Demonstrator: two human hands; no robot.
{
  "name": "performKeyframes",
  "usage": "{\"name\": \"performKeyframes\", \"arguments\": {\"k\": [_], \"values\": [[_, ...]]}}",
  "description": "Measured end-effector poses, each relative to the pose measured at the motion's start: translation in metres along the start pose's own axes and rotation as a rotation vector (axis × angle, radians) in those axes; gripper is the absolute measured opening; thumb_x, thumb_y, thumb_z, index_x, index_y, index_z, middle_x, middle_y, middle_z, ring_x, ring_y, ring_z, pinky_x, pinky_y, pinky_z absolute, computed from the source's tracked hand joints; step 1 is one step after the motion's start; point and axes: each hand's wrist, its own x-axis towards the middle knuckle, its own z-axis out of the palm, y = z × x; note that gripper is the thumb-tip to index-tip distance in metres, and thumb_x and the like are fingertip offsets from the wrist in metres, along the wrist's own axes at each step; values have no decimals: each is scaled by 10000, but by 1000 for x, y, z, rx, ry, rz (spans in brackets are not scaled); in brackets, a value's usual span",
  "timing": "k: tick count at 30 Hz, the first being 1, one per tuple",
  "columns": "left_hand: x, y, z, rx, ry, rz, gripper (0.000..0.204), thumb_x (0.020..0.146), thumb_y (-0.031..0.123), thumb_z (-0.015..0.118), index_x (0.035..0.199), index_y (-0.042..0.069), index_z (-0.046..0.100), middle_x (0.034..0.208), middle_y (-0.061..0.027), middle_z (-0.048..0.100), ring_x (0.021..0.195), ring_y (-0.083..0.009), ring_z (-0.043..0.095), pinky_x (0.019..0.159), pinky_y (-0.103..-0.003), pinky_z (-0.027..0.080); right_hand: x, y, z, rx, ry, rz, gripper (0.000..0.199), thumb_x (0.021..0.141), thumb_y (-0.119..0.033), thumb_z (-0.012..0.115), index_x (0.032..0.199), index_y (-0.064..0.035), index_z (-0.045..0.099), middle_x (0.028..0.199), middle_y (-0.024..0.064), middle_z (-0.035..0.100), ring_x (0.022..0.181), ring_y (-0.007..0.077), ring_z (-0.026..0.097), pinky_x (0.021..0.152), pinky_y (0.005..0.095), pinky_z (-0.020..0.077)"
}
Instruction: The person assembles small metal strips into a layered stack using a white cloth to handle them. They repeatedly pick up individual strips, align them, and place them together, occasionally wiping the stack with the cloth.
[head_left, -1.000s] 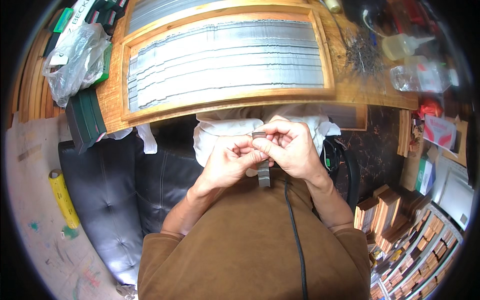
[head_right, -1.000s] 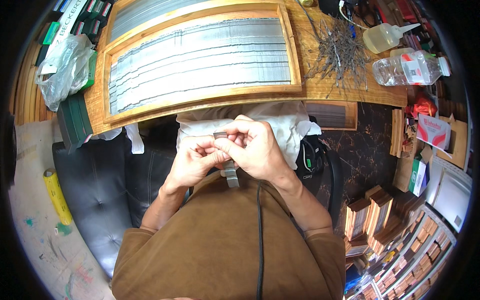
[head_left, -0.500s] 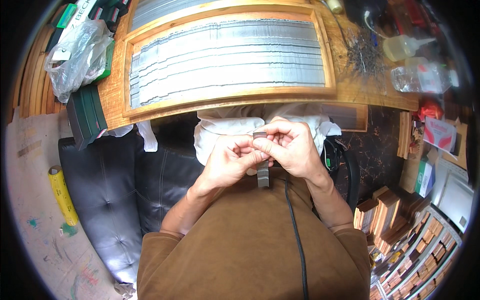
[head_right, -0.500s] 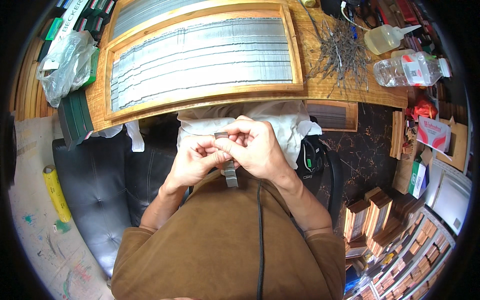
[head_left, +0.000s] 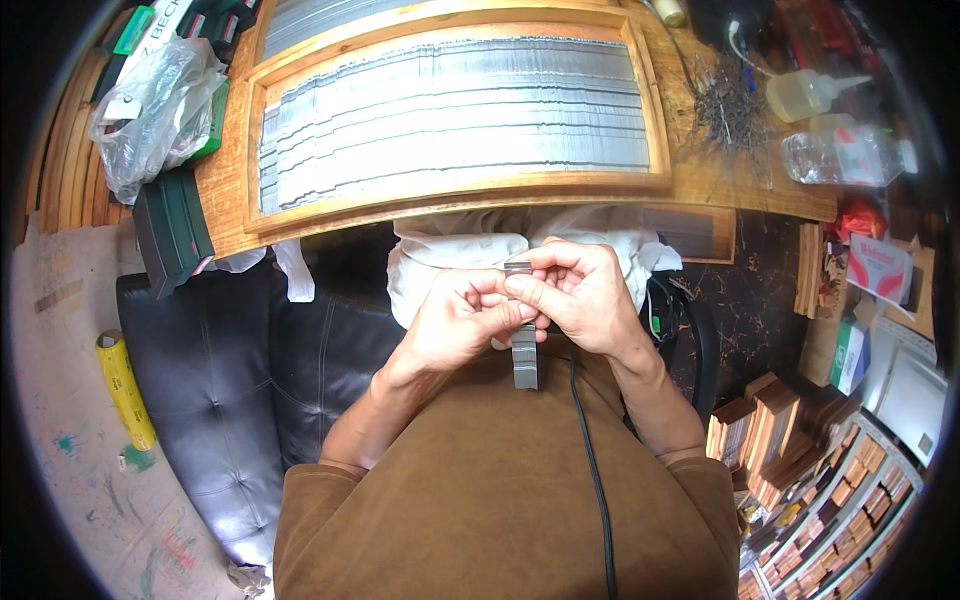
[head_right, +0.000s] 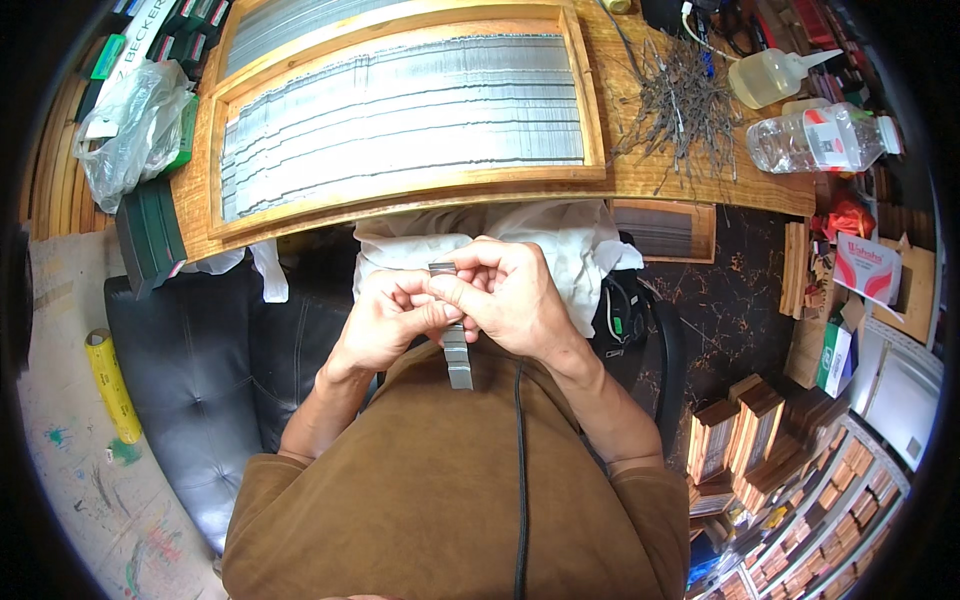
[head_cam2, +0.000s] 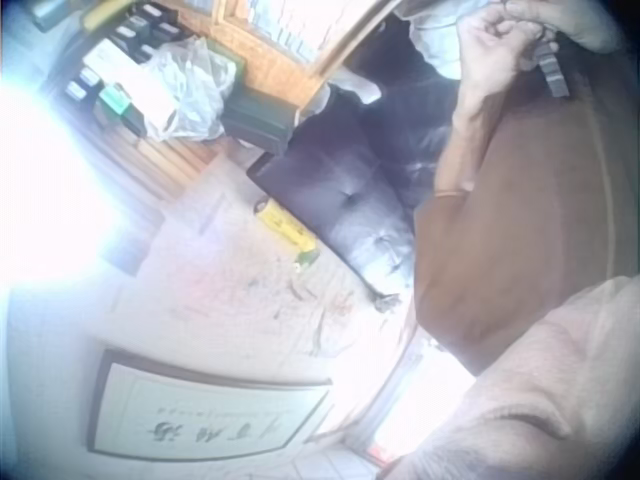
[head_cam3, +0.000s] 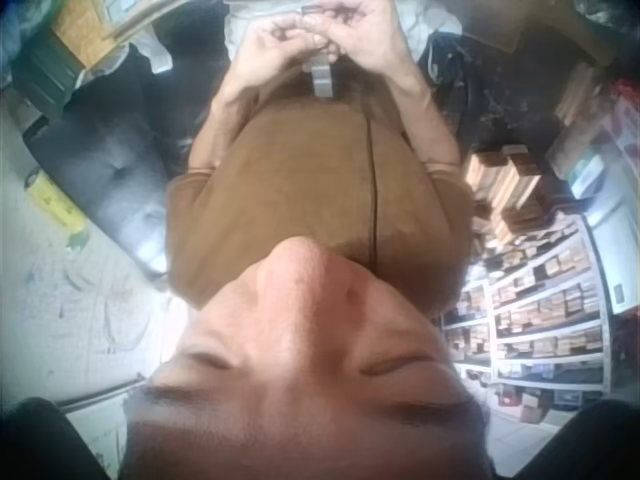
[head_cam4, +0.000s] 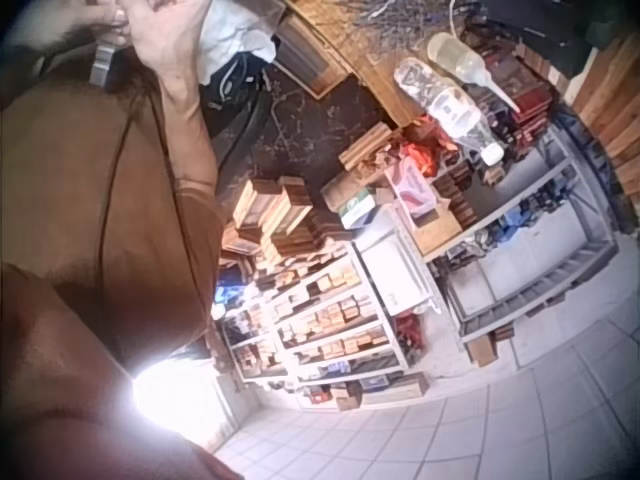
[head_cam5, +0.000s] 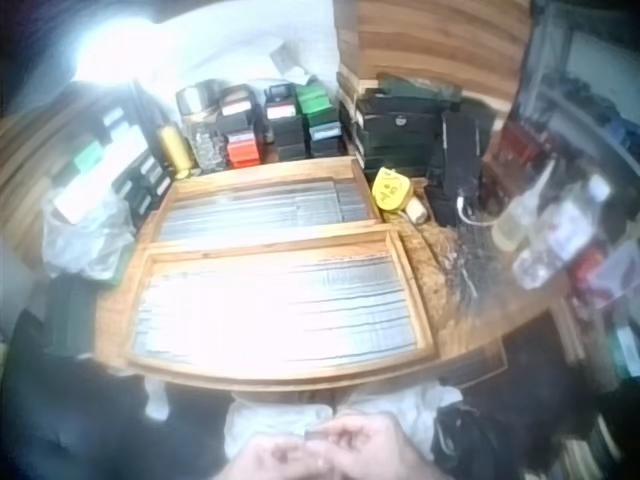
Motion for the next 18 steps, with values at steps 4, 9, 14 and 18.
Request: {"name": "performKeyframes", "arguments": {"k": [4, 9, 14, 18], "values": [[0, -2, -1, 13, -5, 18, 143, 1018, 127, 736, 1093, 7, 760, 924, -53, 798, 750, -54, 671, 618, -196, 469, -1, 0, 0, 19, -8, 6, 112, 972, -21, 754, 1026, 75, 741, 837, 72, 699, 648, 85, 671, 530, 217, 555], [2, -11, -4, 22, -17, 83, 145, 1020, 136, 740, 1075, 5, 767, 908, -43, 790, 722, -33, 624, 600, -192, 449, 0, 8, -2, -63, -5, -102, 134, 970, -11, 753, 1071, 77, 749, 920, 74, 691, 734, 100, 691, 557, 228, 573], [2, -16, -4, -5, -9, 113, 155, 1019, 138, 742, 1097, 7, 771, 908, -39, 789, 733, -26, 621, 606, -191, 454, 1, 11, 1, -34, 27, -145, 149, 931, -39, 792, 1046, 55, 779, 857, 33, 642, 616, 45, 598, 520, 204, 497], [1, -16, -3, 32, 13, 124, 167, 1021, 135, 740, 1120, 2, 765, 921, -41, 790, 782, -40, 662, 634, -194, 483, 2, 14, 0, -39, 27, -159, 148, 931, -35, 791, 1047, 57, 779, 857, 32, 641, 628, 44, 595, 524, 206, 496]]}}
